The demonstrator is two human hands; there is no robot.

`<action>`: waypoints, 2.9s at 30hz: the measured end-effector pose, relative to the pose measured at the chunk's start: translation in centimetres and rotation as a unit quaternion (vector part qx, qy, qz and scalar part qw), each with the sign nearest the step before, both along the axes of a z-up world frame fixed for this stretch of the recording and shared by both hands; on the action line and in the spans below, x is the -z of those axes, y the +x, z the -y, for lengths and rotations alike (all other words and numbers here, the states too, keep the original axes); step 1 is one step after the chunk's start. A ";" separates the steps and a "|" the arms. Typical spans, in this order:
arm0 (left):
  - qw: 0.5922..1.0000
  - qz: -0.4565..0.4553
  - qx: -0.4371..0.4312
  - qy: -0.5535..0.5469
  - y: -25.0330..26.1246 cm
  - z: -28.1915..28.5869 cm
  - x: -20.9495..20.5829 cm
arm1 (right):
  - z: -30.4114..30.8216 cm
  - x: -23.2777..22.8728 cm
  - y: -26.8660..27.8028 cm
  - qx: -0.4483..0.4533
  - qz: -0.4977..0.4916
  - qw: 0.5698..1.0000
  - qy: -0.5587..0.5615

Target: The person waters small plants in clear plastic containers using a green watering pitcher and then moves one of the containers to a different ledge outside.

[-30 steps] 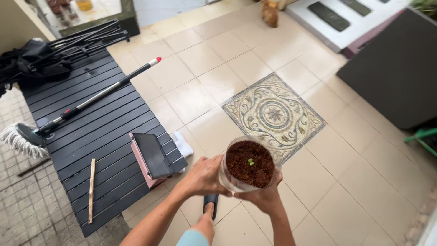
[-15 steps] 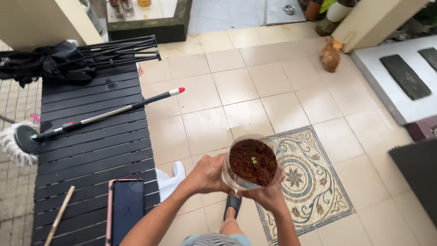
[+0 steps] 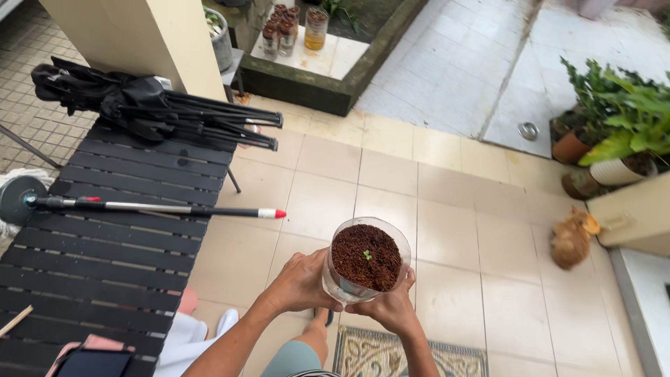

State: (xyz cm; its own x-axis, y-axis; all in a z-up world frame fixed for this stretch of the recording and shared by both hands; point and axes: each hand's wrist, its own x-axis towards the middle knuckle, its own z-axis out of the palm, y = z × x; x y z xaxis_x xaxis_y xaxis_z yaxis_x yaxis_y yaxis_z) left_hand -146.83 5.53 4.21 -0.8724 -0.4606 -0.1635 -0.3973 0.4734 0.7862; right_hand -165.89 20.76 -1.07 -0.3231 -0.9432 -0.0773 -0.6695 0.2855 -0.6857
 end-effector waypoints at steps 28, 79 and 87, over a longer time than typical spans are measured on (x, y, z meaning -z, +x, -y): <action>0.954 -0.013 -0.291 0.073 -45.8 47.7 4.4 | 59.0 4.4 -49.8 -0.241 -0.002 0.970 0.041; 0.955 0.069 -0.281 0.063 -64.0 147.4 84.2 | 156.0 87.5 -67.7 -0.187 -0.141 0.968 0.093; 0.948 0.056 -0.309 0.049 -64.3 151.6 92.8 | 161.3 92.3 -67.2 -0.172 -0.102 0.977 0.080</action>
State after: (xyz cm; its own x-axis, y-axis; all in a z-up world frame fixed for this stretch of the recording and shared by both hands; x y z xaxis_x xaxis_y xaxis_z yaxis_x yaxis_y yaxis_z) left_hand -211.09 -146.09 -88.61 -0.4154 -0.8560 -0.3079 -0.6580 0.0490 0.7514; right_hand -233.08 -140.53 -93.35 -0.0141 -0.9799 -0.1990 -0.8623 0.1127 -0.4937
